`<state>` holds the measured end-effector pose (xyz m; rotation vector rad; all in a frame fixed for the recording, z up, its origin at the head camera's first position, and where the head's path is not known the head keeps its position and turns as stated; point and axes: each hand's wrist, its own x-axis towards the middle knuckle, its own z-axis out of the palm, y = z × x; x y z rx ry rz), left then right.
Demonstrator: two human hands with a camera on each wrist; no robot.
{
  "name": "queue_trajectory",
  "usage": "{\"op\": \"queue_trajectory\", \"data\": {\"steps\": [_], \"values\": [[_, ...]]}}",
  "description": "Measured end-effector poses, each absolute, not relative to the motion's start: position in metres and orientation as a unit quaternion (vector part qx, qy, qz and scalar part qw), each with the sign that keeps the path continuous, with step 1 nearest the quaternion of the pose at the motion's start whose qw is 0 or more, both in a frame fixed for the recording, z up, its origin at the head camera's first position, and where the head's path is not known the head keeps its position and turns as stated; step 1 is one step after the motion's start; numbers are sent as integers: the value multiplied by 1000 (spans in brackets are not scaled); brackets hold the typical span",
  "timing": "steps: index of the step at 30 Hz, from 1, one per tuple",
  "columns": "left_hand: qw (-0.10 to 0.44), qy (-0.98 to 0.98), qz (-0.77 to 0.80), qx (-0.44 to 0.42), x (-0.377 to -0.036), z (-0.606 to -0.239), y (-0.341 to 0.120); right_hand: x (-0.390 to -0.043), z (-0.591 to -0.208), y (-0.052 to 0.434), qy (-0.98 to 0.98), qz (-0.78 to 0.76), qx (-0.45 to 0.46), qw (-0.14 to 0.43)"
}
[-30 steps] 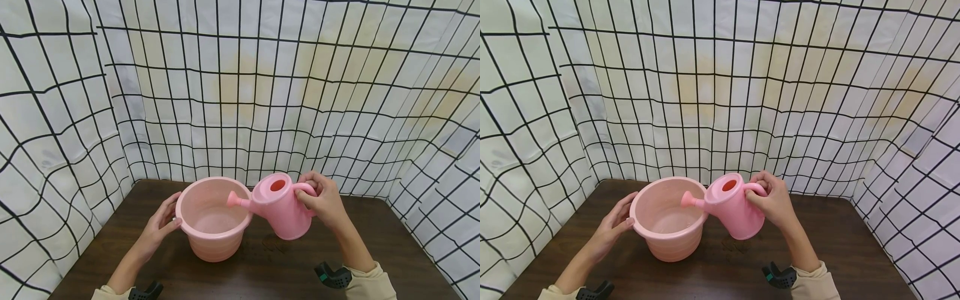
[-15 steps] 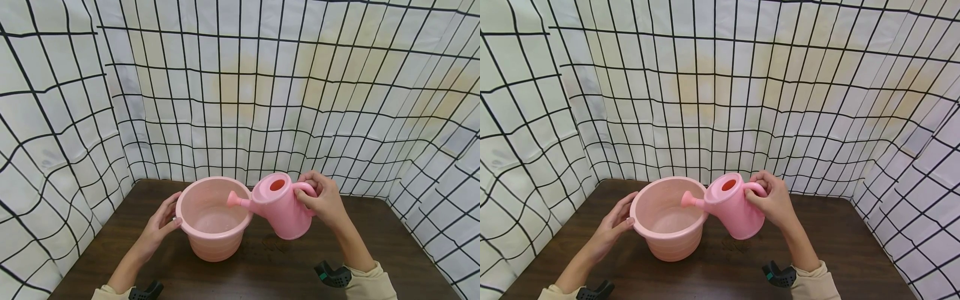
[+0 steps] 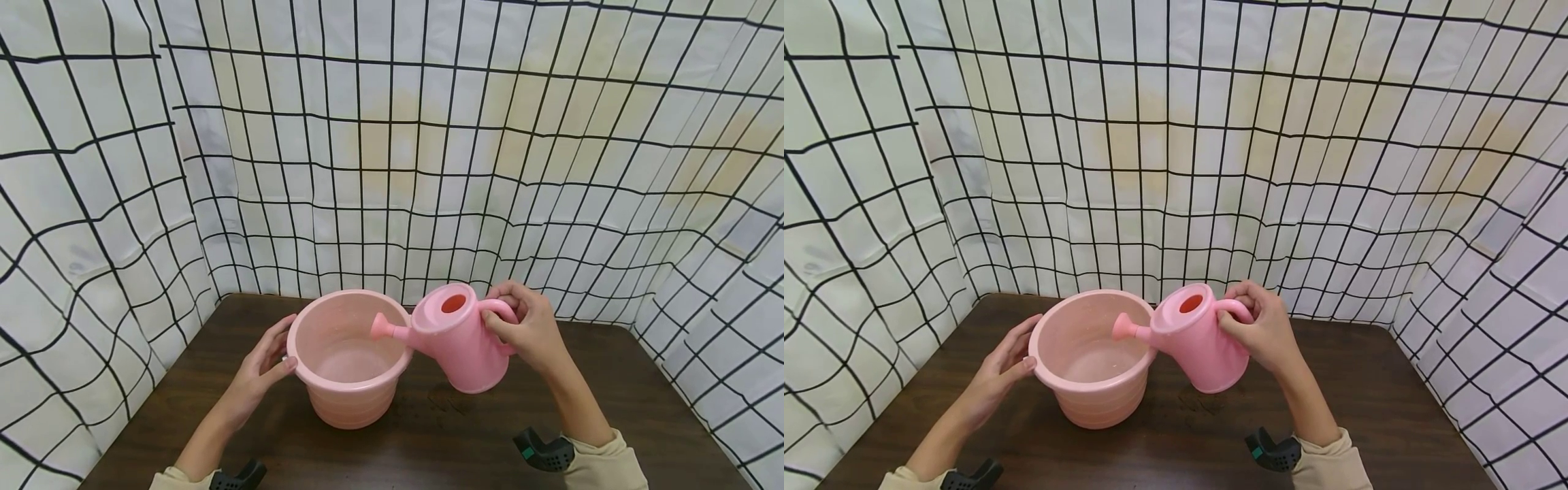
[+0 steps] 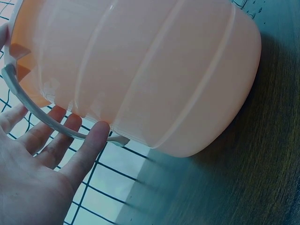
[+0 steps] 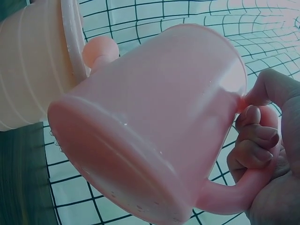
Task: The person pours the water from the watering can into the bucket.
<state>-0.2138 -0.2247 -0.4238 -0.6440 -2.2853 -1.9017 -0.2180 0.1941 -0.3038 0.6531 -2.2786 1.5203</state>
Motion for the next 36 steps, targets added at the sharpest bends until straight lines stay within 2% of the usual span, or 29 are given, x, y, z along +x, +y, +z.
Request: {"op": "queue_trajectory", "data": {"steps": [18, 36], "values": [[50, -740, -634, -219, -213, -424, -222, -217, -302, 193, -803, 516, 236, 182], [48, -743, -633, -213, -213, -424, -224, -219, -300, 190, -809, 510, 232, 177]]}}
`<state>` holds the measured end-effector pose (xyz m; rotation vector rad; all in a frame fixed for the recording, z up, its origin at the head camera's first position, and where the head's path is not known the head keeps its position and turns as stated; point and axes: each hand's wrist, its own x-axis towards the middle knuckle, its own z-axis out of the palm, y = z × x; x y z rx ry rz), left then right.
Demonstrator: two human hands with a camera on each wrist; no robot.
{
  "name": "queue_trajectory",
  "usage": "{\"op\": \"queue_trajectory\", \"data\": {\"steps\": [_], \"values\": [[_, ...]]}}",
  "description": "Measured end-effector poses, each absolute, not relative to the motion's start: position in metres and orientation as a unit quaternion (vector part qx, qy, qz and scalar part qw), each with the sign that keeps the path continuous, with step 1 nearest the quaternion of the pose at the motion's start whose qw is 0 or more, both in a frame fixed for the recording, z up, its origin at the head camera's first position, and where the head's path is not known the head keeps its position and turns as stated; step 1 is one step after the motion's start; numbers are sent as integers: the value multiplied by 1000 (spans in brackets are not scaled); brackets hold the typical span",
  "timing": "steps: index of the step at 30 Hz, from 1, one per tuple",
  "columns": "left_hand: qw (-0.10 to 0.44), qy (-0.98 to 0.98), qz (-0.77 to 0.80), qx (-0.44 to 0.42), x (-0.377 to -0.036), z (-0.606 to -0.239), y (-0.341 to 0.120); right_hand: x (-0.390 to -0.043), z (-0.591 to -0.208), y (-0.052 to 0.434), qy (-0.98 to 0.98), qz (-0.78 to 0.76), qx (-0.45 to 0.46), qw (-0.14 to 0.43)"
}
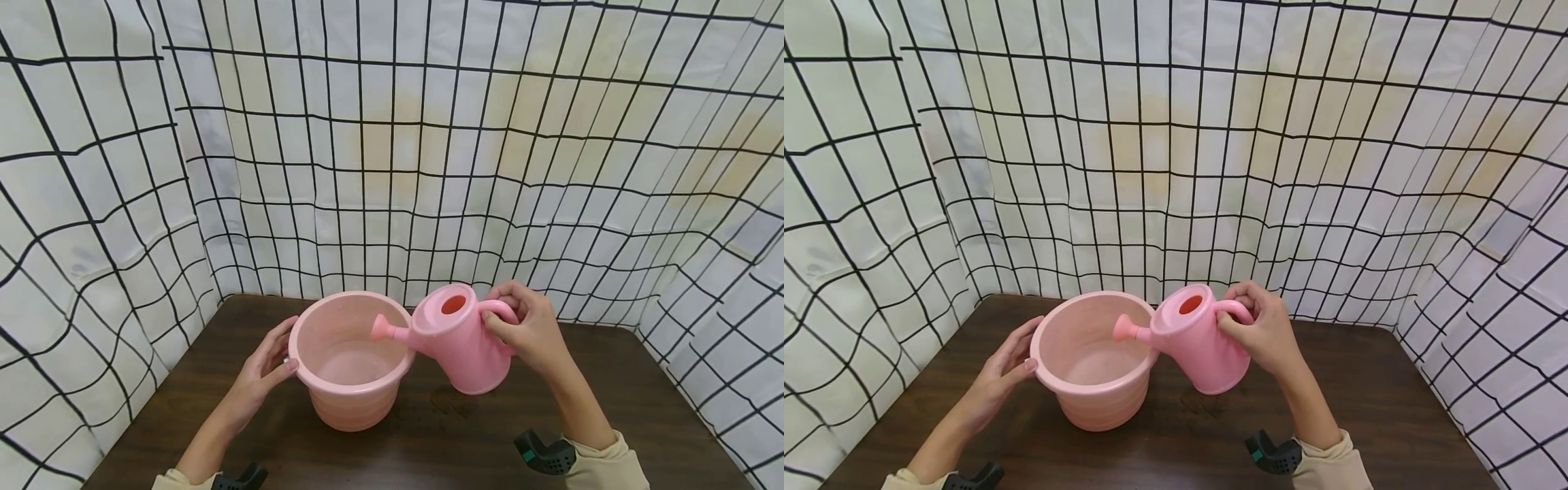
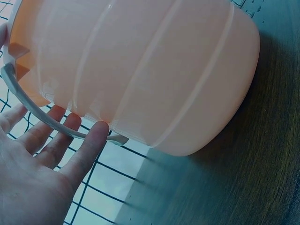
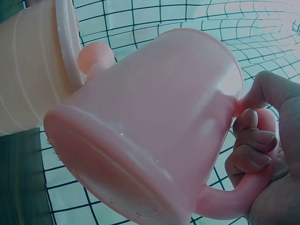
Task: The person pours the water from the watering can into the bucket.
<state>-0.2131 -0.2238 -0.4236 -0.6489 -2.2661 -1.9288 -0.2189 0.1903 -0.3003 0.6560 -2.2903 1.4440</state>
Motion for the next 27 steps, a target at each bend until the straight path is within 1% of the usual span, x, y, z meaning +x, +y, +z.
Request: {"op": "queue_trajectory", "data": {"steps": [16, 27], "values": [[54, -743, -630, -221, -213, -425, -224, -216, -302, 192, -807, 521, 225, 163], [53, -746, -628, -216, -213, -426, -225, -220, -301, 191, -806, 515, 234, 173]]}}
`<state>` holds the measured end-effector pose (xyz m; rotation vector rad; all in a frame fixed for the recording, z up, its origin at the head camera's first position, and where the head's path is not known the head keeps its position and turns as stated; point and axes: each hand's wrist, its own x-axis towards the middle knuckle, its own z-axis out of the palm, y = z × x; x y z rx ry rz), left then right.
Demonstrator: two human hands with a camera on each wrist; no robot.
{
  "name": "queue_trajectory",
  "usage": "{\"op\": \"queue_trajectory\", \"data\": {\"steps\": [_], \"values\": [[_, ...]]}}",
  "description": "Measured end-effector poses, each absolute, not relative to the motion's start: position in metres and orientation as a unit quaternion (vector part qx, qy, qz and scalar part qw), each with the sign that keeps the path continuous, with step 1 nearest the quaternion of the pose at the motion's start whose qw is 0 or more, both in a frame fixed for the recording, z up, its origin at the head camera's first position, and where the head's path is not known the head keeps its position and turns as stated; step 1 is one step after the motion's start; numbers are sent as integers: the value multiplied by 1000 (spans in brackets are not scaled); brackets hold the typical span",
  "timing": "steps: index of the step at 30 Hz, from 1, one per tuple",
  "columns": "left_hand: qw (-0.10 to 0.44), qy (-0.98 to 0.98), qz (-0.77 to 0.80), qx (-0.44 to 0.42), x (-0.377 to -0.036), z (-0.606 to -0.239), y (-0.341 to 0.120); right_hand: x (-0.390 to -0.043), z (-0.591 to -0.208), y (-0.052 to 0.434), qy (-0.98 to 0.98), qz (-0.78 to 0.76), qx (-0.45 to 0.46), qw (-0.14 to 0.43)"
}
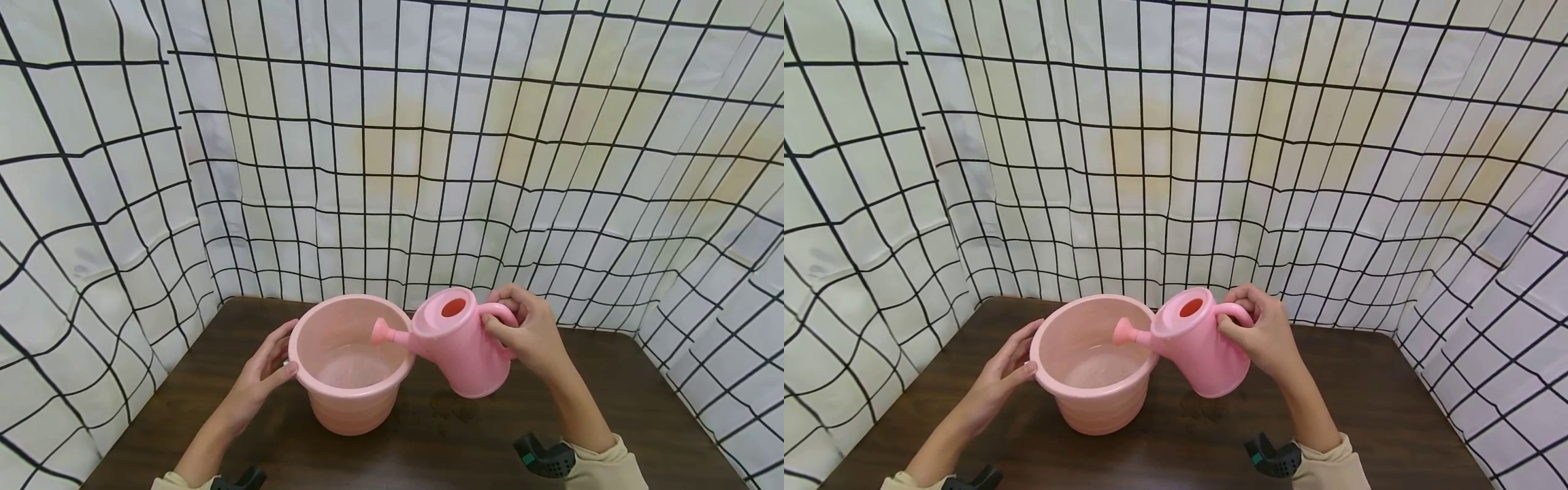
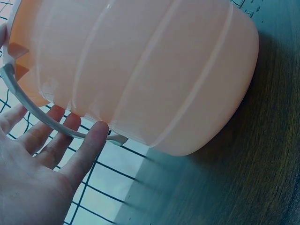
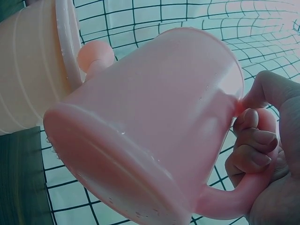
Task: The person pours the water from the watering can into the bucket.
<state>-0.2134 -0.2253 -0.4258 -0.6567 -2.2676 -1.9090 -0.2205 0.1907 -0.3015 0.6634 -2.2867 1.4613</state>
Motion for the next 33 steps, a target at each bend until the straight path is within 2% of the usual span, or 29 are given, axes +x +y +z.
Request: {"op": "queue_trajectory", "data": {"steps": [33], "values": [[53, -731, -640, -229, -213, -428, -225, -223, -294, 188, -824, 498, 216, 160]]}}
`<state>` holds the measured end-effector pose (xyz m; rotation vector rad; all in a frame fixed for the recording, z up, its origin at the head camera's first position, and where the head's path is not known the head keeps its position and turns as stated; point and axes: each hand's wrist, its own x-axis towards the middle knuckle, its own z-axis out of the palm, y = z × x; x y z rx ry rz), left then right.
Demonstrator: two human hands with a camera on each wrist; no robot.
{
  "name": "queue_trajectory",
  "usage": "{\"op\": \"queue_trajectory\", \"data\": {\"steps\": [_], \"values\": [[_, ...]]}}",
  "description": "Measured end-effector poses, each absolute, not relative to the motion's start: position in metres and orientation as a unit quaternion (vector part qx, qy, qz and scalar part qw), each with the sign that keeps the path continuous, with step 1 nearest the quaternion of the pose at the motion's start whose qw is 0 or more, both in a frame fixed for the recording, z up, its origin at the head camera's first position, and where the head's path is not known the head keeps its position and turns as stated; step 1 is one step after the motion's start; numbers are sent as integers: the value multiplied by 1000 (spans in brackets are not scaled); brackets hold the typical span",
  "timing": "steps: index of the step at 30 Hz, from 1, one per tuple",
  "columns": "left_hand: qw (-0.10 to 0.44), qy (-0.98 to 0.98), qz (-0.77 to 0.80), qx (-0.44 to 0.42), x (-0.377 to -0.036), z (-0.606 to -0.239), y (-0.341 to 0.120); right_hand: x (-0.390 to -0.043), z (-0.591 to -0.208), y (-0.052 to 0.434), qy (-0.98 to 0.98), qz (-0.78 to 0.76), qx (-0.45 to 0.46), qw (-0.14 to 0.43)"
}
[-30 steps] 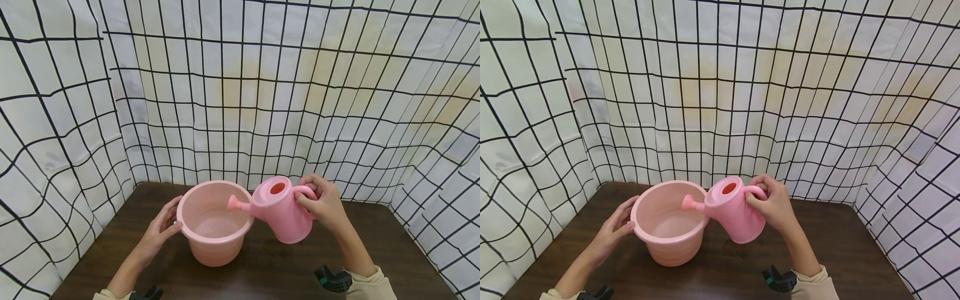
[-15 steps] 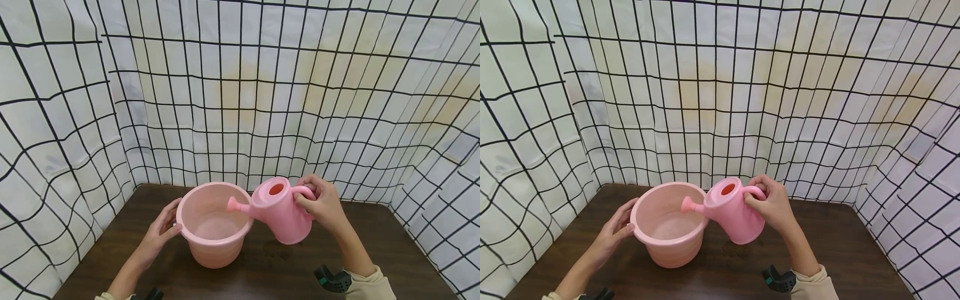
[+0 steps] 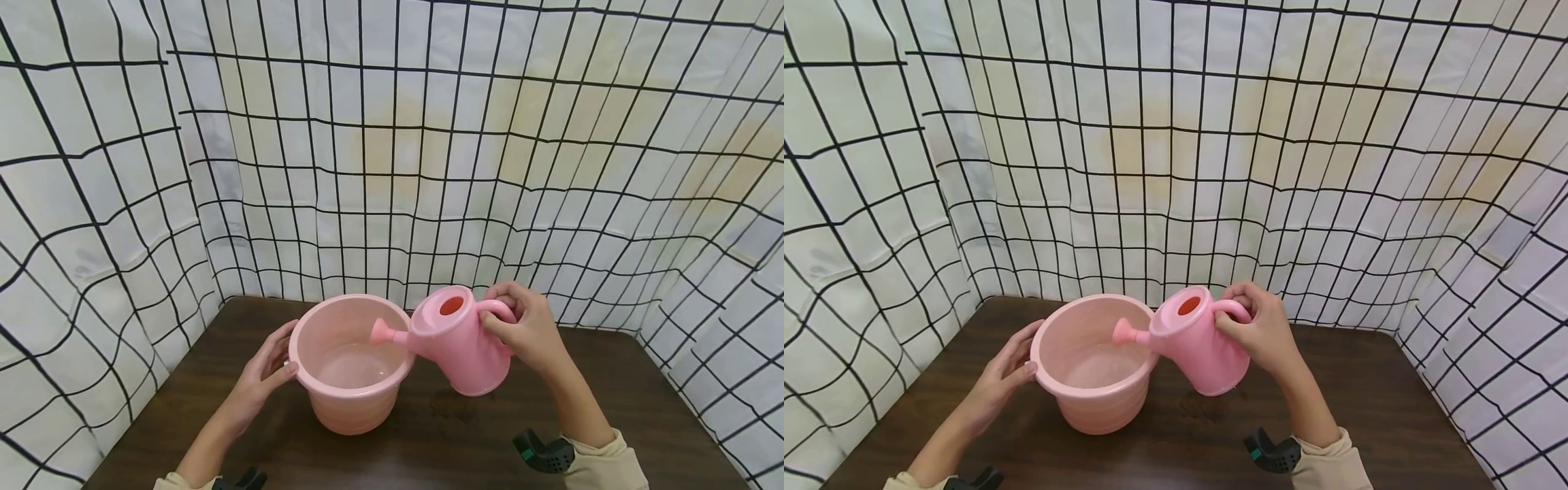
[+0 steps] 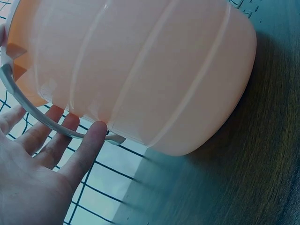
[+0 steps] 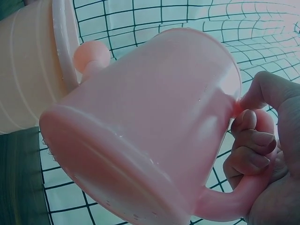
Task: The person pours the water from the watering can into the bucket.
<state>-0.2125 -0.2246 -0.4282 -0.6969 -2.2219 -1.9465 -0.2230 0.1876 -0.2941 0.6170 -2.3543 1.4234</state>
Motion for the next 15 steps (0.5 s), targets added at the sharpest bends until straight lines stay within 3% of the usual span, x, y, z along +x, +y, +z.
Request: {"op": "queue_trajectory", "data": {"steps": [15], "values": [[57, -739, -638, -209, -213, -428, -222, -224, -293, 189, -825, 499, 214, 156]]}}
